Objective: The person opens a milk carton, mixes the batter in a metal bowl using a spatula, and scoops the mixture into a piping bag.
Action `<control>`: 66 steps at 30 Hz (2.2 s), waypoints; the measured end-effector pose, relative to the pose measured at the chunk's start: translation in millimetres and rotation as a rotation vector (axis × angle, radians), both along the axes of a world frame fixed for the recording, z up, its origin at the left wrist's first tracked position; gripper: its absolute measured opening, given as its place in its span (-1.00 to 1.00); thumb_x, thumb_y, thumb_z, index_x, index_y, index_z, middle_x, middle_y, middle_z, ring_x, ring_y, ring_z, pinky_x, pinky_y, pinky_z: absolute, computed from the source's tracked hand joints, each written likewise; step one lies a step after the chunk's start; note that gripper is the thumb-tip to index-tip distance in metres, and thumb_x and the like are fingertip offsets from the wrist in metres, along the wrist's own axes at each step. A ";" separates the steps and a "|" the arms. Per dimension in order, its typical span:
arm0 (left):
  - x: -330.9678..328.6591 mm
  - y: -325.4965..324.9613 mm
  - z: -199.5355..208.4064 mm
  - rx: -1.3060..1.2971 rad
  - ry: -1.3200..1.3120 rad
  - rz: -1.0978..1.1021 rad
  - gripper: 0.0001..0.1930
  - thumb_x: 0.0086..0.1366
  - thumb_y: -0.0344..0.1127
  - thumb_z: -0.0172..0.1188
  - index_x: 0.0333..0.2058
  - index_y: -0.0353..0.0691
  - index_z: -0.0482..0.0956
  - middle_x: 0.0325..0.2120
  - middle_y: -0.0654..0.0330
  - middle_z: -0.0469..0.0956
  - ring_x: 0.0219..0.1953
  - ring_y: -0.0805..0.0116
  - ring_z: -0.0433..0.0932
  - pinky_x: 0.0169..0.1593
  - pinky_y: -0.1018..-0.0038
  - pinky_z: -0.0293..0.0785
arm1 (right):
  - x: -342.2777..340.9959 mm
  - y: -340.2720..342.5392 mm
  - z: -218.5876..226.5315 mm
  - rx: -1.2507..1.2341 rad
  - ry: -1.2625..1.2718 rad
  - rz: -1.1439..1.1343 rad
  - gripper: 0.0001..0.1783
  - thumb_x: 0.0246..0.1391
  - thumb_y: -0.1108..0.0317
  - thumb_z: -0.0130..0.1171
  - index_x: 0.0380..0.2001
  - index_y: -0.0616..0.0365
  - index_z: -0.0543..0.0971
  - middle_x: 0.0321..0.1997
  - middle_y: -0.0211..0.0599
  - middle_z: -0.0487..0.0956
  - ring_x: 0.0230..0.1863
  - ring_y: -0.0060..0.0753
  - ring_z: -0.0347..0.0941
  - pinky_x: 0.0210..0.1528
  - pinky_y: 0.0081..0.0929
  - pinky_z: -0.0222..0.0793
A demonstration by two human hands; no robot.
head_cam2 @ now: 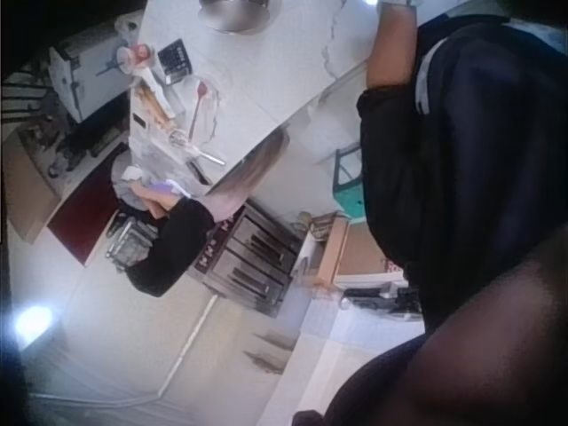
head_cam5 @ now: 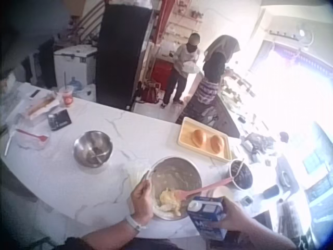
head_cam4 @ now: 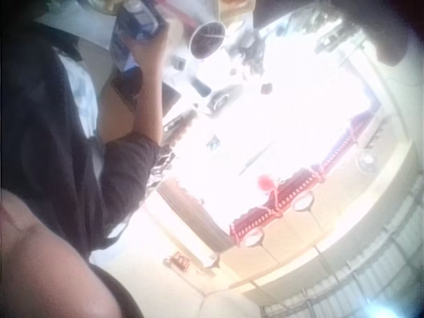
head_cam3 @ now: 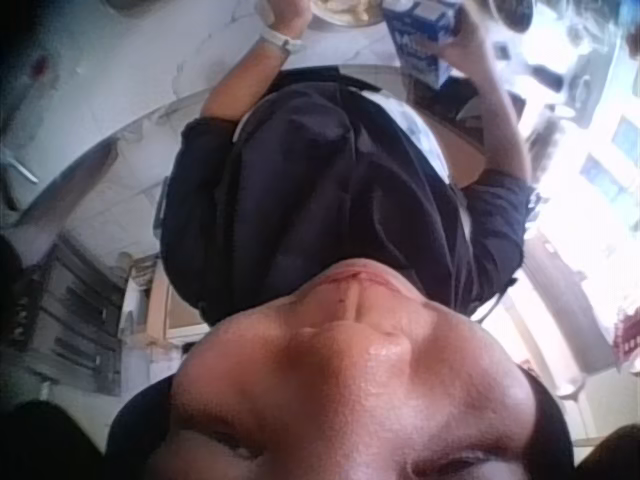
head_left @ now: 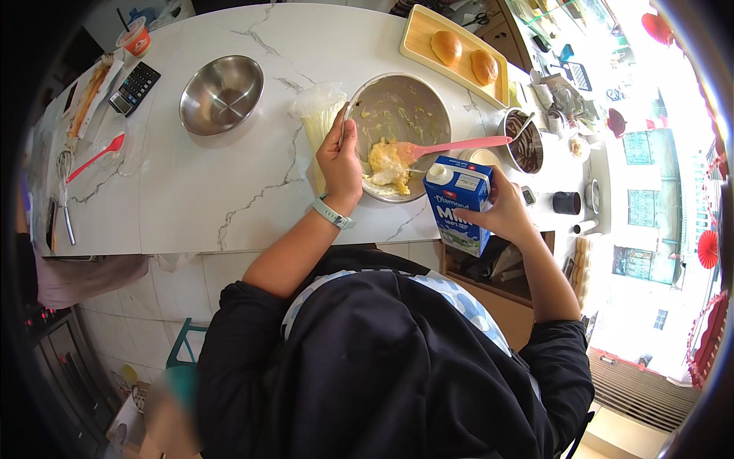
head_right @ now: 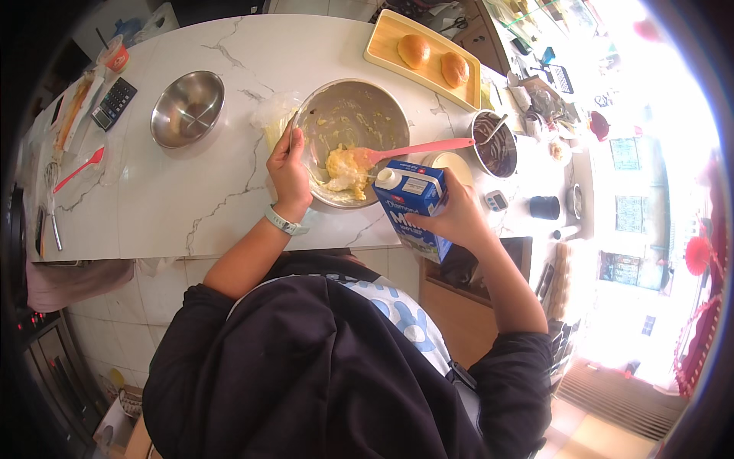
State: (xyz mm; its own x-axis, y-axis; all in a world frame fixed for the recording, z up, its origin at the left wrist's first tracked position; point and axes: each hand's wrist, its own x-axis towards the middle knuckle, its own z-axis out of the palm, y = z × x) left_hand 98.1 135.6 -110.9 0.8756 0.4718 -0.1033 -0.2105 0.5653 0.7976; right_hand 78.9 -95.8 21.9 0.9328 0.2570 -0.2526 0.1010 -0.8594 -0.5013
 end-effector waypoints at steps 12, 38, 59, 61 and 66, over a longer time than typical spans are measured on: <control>-0.8 -0.9 -0.7 0.009 0.022 -0.011 -0.61 0.37 -0.30 0.05 0.12 -0.33 0.39 -0.07 0.28 0.51 -0.15 0.68 0.38 -0.04 0.71 0.29 | -0.1 1.7 9.8 -0.039 -0.016 0.014 -0.34 -0.37 0.26 0.49 -0.16 0.26 0.43 -0.29 -0.18 0.63 -0.23 -0.41 0.59 -0.11 -0.49 0.48; 53.9 -6.3 -13.8 -0.016 0.103 0.057 -0.68 0.31 -0.28 0.13 -0.05 -0.35 0.53 -0.16 0.23 0.54 -0.11 0.49 0.44 0.00 0.56 0.34 | -52.8 1.8 -85.2 0.726 -0.419 -0.379 -0.19 -0.40 0.41 0.55 -0.05 0.25 0.28 -0.11 -0.16 0.49 -0.08 -0.43 0.47 -0.01 -0.46 0.44; 81.0 23.5 0.4 0.030 0.063 0.137 -0.70 0.28 -0.35 0.15 -0.04 -0.36 0.53 -0.23 0.22 0.56 -0.20 0.50 0.46 -0.07 0.55 0.39 | -16.0 -27.5 -76.4 0.576 -0.373 -0.035 -0.08 -0.33 0.30 0.50 0.06 0.18 0.13 -0.13 -0.12 0.45 -0.07 -0.25 0.45 -0.01 -0.35 0.36; 71.0 27.2 23.2 0.007 0.065 0.156 -0.71 0.29 -0.36 0.13 -0.05 -0.35 0.52 -0.24 0.21 0.56 -0.20 0.47 0.48 -0.07 0.52 0.43 | -14.0 -28.0 -78.7 0.538 -0.430 -0.038 -0.08 -0.33 0.30 0.50 0.06 0.18 0.13 -0.13 -0.12 0.45 -0.07 -0.25 0.46 -0.02 -0.36 0.39; 46.6 59.6 55.8 -0.023 0.019 0.143 -0.74 0.31 -0.35 0.09 -0.08 -0.35 0.50 -0.20 0.17 0.54 -0.15 0.38 0.50 -0.04 0.44 0.45 | 6.8 -31.2 -88.9 0.569 -0.464 -0.284 -0.07 -0.31 0.32 0.49 0.08 0.18 0.11 -0.10 -0.13 0.45 -0.06 -0.36 0.46 -0.05 -0.42 0.43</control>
